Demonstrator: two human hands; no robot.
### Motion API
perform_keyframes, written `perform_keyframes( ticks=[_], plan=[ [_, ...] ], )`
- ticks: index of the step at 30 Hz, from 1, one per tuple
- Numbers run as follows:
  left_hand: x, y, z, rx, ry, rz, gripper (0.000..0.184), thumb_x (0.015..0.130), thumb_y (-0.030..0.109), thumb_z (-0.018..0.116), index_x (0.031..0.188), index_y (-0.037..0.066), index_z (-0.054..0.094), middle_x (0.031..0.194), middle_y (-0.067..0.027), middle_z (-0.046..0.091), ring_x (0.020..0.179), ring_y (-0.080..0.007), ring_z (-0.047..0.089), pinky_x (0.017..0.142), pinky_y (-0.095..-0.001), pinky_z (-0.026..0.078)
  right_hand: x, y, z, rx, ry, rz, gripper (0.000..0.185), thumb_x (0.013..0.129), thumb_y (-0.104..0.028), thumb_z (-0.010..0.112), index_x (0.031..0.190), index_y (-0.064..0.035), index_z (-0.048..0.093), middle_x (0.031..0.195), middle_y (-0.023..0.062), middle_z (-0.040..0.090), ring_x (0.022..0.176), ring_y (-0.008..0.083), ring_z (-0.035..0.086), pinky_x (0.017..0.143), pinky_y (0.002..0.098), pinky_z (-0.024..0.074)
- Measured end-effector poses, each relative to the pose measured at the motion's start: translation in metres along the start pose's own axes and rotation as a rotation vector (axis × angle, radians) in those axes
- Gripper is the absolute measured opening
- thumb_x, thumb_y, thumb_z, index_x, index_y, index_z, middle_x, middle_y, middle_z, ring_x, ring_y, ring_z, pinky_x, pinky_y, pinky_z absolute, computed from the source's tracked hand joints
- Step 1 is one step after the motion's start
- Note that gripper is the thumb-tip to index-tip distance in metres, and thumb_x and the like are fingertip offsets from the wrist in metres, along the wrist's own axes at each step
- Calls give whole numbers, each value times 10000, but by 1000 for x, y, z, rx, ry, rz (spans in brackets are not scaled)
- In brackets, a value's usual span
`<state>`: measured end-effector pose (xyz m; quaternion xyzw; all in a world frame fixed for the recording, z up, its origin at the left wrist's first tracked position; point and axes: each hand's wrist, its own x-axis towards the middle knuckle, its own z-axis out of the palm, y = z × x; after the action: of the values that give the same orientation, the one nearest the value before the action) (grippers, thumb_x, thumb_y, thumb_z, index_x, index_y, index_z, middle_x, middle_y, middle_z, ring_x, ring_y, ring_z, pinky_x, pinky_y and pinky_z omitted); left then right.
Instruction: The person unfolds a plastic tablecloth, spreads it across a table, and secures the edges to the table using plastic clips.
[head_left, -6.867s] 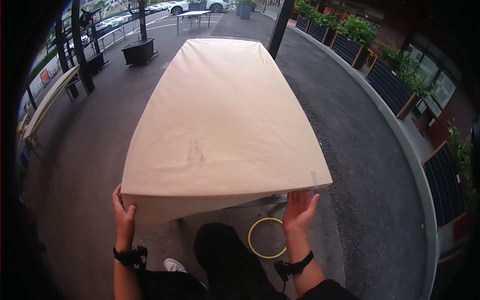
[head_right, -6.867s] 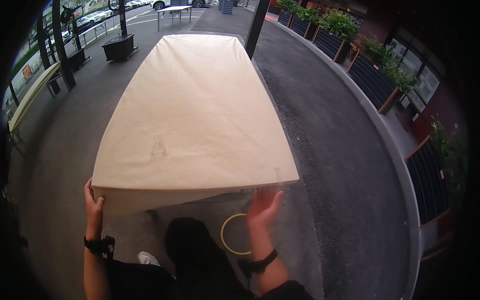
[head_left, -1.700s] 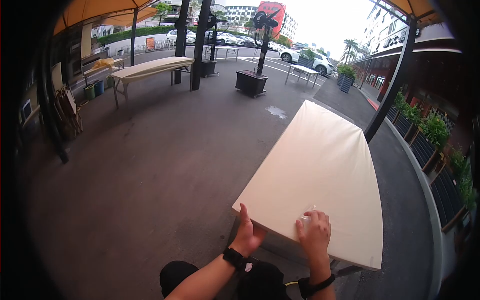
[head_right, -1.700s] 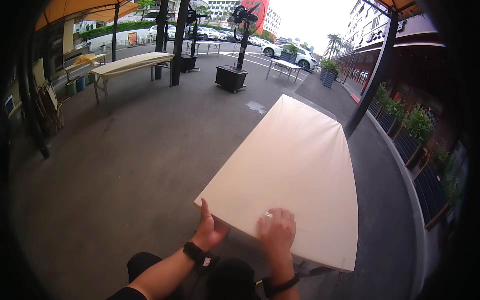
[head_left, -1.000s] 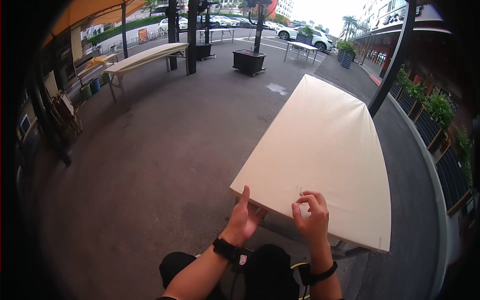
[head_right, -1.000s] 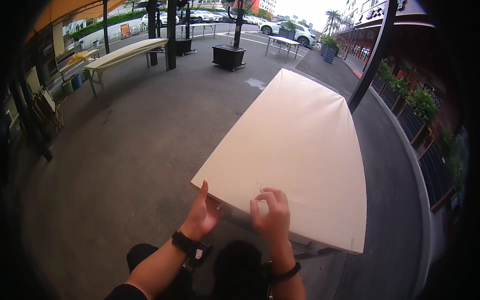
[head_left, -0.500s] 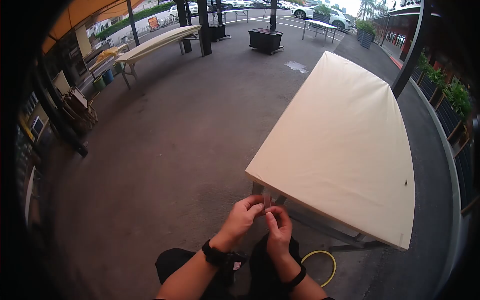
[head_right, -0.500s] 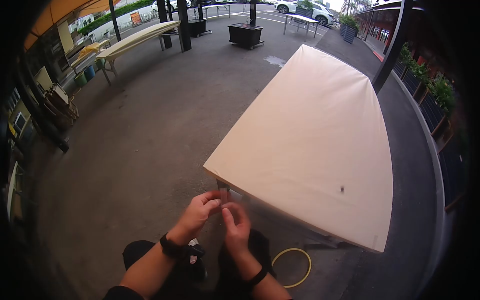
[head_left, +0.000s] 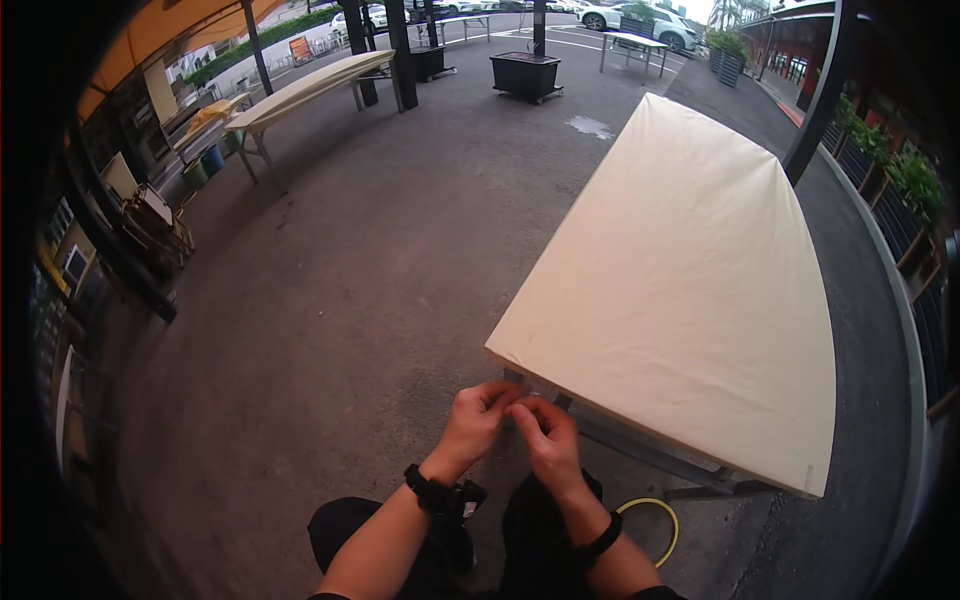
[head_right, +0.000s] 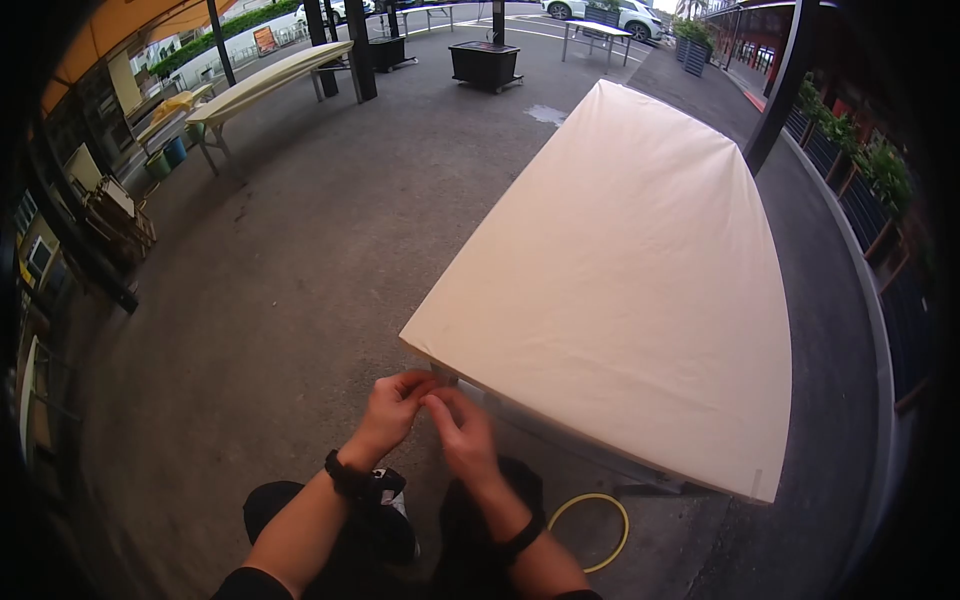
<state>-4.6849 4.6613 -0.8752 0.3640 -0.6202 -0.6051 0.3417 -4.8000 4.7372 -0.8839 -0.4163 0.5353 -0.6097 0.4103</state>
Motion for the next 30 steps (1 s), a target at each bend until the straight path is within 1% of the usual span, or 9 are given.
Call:
perform_keyframes(
  ticks=[2, 5, 11, 15, 20, 21, 24, 25, 30],
  plan=[
    [2, -5, 0, -44, 31, 4, 228, 902, 70, 592, 1086, -48, 655, 961, -120, 711, 888, -144, 653, 803, -283, 514, 2, -2, 0, -51, -4, 13, 185, 932, -154, 588, 987, 12, 649, 882, 77, 668, 825, 123, 602, 747, 251, 463],
    [4, 4, -1, 49, 31, -26, 225, 898, 67, 602, 1085, -45, 659, 979, -112, 708, 902, -143, 647, 810, -281, 509, 3, -3, 2, -32, -3, -55, 167, 928, -134, 591, 984, 13, 649, 883, 83, 666, 825, 124, 603, 751, 258, 468],
    [15, -3, -2, -82, -38, -16, 208, 917, 72, 595, 1065, -62, 652, 980, -106, 697, 893, -142, 631, 812, -273, 500, 7, -1, 2, -44, 20, -109, 149, 927, -105, 584, 992, 12, 650, 885, 90, 668, 833, 136, 612, 764, 260, 470],
    [21, -1, -1, -29, -23, -35, 195, 916, 54, 586, 1058, -62, 652, 972, -98, 694, 883, -136, 632, 803, -275, 503, 10, -1, 3, -73, 50, -104, 148, 920, -100, 594, 998, 13, 652, 899, 102, 674, 836, 146, 617, 766, 260, 472],
    [28, -10, -2, -103, -31, -83, 174, 907, 27, 583, 1031, -74, 651, 947, -100, 694, 879, -144, 632, 788, -275, 505, 12, 3, 3, -214, 98, -160, 130, 912, -104, 609, 1001, -34, 673, 857, 68, 691, 732, 108, 615, 672, 247, 484],
    [26, -2, 3, -194, 12, -65, 190, 893, 56, 594, 985, -97, 662, 887, -111, 698, 829, -136, 628, 752, -285, 504, 11, -2, 4, -193, 105, -167, 120, 909, -102, 612, 996, -53, 679, 826, 52, 691, 690, 79, 602, 627, 234, 476],
    [27, -5, -1, -70, 6, -102, 179, 891, 48, 590, 961, -100, 663, 875, -108, 698, 810, -137, 627, 740, -289, 505, 11, 2, 7, -162, 130, -194, 121, 908, -101, 614, 999, -54, 680, 822, 63, 689, 685, 67, 592, 614, 229, 468],
    [28, -6, -2, -25, 7, -74, 173, 889, 41, 585, 949, -101, 664, 862, -107, 698, 802, -134, 625, 731, -290, 504, 12, 1, 10, -141, 146, -232, 87, 911, -73, 621, 972, -36, 671, 663, -61, 514, 592, 14, 401, 518, 194, 301],
    [28, -8, -1, -67, 5, -83, 166, 884, 26, 582, 959, -96, 666, 878, -108, 697, 825, -140, 629, 753, -287, 507, 12, -5, 10, -165, 148, -241, 100, 910, -77, 625, 984, -31, 674, 694, -45, 567, 627, 20, 455, 545, 189, 351]
  ],
)
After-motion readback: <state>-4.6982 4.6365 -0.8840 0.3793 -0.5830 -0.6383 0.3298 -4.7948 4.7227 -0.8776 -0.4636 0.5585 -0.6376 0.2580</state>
